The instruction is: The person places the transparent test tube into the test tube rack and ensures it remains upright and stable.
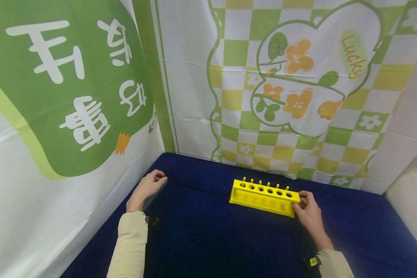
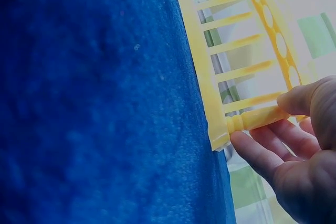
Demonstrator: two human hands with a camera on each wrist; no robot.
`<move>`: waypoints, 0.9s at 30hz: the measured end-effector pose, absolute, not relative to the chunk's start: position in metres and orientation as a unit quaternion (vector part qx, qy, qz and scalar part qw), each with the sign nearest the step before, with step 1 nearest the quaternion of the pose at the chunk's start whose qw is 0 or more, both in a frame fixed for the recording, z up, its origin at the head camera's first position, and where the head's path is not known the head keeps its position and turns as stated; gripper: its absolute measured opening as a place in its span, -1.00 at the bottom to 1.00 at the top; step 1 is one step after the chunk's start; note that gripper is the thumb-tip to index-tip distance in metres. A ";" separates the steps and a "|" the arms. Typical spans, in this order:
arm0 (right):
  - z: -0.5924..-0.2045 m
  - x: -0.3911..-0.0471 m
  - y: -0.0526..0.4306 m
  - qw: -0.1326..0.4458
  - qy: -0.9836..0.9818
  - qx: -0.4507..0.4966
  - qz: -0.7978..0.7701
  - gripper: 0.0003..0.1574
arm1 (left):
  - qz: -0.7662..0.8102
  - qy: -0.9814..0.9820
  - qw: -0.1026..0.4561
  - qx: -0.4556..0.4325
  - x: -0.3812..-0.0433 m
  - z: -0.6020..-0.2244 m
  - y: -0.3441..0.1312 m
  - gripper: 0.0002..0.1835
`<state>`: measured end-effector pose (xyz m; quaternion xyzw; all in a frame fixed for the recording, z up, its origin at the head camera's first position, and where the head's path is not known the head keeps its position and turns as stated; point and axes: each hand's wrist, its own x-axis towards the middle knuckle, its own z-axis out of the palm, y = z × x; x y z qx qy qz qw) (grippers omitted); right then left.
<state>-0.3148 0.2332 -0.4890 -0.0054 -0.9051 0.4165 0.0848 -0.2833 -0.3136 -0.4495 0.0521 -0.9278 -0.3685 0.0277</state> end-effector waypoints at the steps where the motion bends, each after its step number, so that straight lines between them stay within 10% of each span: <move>1: -0.489 -0.315 0.233 0.085 -0.905 -0.004 0.417 -0.46 | -0.364 -0.930 0.026 0.054 -0.283 -0.450 -0.315 -0.56; 27: -0.489 -0.313 0.233 0.084 -0.903 0.000 0.421 -0.49 | -0.291 -0.952 0.018 0.096 -0.289 -0.468 -0.329 -0.58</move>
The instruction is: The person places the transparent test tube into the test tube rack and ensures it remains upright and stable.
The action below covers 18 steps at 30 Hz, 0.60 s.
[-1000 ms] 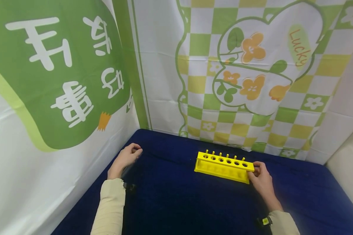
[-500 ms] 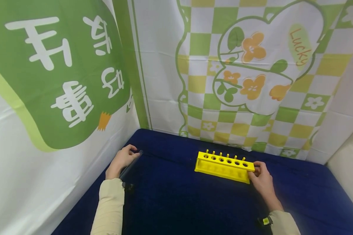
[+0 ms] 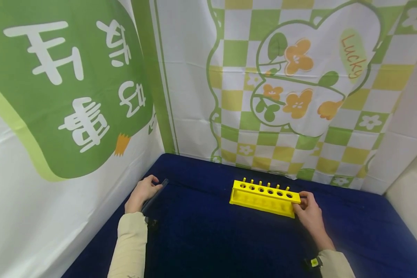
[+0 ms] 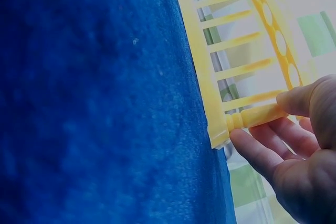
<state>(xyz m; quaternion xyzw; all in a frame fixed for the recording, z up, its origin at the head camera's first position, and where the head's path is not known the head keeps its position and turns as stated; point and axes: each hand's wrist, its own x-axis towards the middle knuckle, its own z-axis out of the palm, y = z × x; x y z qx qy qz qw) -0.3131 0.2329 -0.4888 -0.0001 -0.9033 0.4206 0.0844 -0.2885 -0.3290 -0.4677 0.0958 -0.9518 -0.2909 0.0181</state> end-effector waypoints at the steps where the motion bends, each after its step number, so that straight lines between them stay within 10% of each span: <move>1: -0.490 -0.313 0.233 0.086 -0.904 0.000 0.419 -0.49 | -0.289 -0.952 0.018 0.097 -0.289 -0.469 -0.329 -0.58; 18: -0.492 -0.317 0.236 0.089 -0.903 0.008 0.419 -0.47 | -0.286 -0.943 -0.046 0.165 -0.282 -0.470 -0.324 -0.56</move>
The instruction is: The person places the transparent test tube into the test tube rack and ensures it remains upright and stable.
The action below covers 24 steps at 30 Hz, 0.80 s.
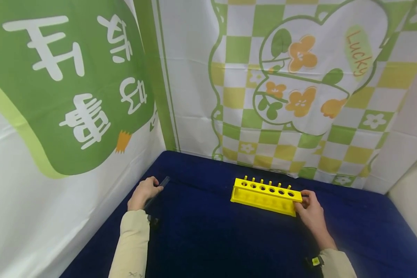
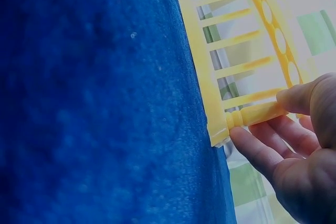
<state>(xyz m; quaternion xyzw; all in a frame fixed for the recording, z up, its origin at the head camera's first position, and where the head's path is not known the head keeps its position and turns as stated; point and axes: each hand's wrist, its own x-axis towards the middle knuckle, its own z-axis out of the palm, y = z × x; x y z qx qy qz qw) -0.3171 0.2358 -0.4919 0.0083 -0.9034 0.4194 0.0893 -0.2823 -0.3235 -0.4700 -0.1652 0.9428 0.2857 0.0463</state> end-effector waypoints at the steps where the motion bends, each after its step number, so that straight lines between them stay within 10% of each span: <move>1: -0.492 -0.317 0.236 0.091 -0.903 0.010 0.419 -0.47 | 0.287 0.942 0.048 -0.165 -0.282 -0.470 -0.324 -0.56; 24: -0.493 -0.319 0.235 0.096 -0.906 0.004 0.411 -0.48 | 0.266 0.950 0.075 -0.143 -0.285 -0.466 -0.324 -0.72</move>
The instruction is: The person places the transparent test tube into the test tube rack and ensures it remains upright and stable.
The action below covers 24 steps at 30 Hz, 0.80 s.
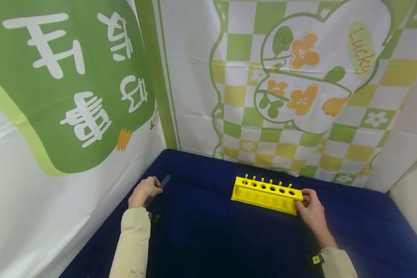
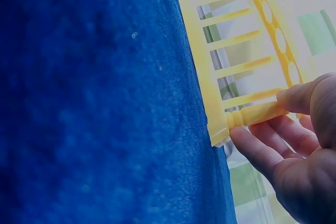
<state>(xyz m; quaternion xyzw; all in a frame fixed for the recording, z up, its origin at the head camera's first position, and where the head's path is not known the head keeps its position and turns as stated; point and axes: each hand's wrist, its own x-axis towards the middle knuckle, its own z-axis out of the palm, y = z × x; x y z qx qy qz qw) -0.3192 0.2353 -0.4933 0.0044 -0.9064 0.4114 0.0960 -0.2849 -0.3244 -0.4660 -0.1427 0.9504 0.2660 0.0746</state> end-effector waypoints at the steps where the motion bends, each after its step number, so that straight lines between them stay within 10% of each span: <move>1: -0.493 -0.319 0.235 0.095 -0.906 0.003 0.412 -0.48 | 0.266 0.950 0.078 -0.142 -0.284 -0.465 -0.324 -0.73; 24: -0.493 -0.319 0.235 0.102 -0.904 0.007 0.416 -0.48 | 0.301 0.945 0.035 -0.123 -0.282 -0.446 -0.323 -0.58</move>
